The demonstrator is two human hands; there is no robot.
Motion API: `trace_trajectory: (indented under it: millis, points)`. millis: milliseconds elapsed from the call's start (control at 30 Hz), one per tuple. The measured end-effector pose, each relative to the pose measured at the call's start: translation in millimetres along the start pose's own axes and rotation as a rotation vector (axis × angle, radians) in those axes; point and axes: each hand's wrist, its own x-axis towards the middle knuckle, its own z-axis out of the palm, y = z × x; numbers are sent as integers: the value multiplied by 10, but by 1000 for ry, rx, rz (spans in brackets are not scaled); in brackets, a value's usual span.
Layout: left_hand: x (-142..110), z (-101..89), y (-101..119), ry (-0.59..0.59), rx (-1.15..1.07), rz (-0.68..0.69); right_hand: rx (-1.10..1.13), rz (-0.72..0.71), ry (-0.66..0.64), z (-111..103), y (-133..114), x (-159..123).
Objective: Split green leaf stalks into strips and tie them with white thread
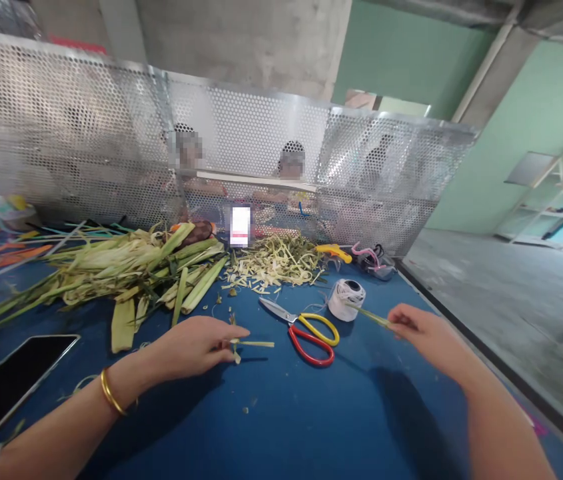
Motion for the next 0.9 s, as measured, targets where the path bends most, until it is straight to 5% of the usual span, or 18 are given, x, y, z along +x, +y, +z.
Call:
trace_trajectory:
  millis: [67, 133, 200, 367, 533, 767, 900]
  points:
    - [-45, -76, 77, 28, 69, -55, 232, -24, 12, 54, -348, -85]
    - [-67, -128, 205, 197, 32, -93, 382, -35, 46, 205, -732, -117]
    - [-60, -123, 347, 369, -188, -169, 495, -68, 32, 445, -1102, -105]
    - [24, 108, 461, 447, -891, -233, 634, -210, -11, 1211, -1728, -104]
    - [68, 290, 256, 623, -745, -304, 505, -311, 32, 1636, -1770, -204]
    - [95, 325, 222, 642, -789, -389, 415, -297, -93, 1606, -1704, -257]
    - [93, 341, 271, 501, -901, -339, 484, -212, -55, 1583, -1702, -248]
